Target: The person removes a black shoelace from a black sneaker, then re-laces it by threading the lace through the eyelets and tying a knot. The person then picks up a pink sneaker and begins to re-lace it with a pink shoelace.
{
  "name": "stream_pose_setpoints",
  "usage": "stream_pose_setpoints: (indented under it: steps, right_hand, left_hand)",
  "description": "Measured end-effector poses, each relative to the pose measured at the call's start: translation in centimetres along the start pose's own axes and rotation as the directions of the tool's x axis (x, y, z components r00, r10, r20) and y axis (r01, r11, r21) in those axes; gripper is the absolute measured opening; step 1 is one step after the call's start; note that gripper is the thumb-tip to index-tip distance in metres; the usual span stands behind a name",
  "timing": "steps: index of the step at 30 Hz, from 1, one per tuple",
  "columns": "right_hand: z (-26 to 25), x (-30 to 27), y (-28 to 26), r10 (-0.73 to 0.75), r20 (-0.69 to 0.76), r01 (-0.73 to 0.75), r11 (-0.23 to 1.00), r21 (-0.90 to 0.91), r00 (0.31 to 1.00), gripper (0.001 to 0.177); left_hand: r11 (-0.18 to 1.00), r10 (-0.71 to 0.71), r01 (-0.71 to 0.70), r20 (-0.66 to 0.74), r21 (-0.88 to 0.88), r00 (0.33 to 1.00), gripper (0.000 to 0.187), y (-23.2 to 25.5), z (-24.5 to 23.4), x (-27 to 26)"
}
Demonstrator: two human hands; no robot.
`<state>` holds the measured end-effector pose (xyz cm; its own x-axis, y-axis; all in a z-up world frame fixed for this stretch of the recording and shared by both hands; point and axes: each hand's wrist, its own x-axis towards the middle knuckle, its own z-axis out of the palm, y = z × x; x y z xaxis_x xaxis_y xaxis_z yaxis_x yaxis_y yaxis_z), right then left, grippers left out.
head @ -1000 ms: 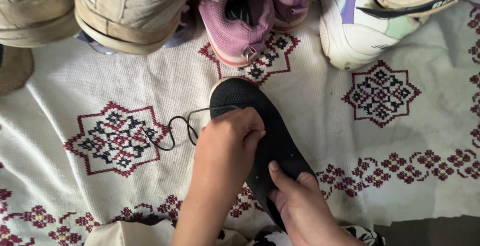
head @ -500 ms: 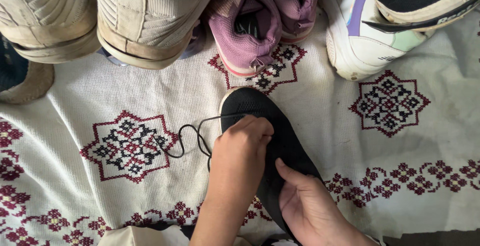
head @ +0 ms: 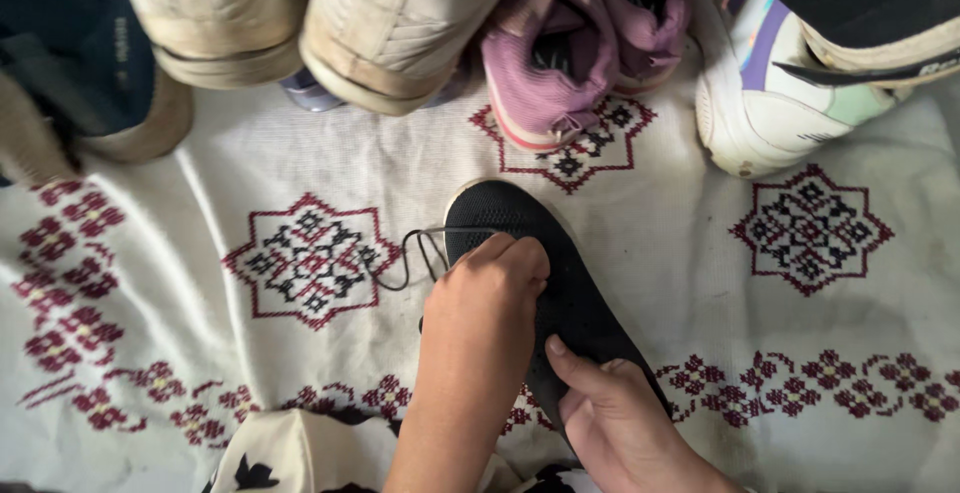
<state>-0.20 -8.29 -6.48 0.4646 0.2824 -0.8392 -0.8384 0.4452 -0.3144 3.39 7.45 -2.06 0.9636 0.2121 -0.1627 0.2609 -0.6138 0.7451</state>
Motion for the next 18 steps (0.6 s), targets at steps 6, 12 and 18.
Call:
stream_pose_setpoints:
  steps: [6, 12, 18]
  right_hand:
    - [0.3, -0.4, 0.2, 0.072, 0.009, -0.071, 0.996, -0.059, 0.997, 0.045]
    - [0.6, 0.0, -0.3, 0.089, 0.005, -0.089, 0.995, -0.049, 0.996, 0.043]
    - [0.4, 1.1, -0.6, 0.116, -0.021, -0.117, 0.992, -0.053, 0.993, 0.046]
  left_hand:
    - [0.992, -0.103, 0.091, -0.14, -0.086, 0.985, 0.008, -0.7, -0.5, -2.2]
    - [0.962, -0.072, 0.017, -0.192, -0.273, 0.979, 0.013, -2.5, 0.5, -1.9]
    - [0.959, -0.082, 0.048, -0.112, -0.278, 0.99, 0.014, -3.6, 1.2, -1.1]
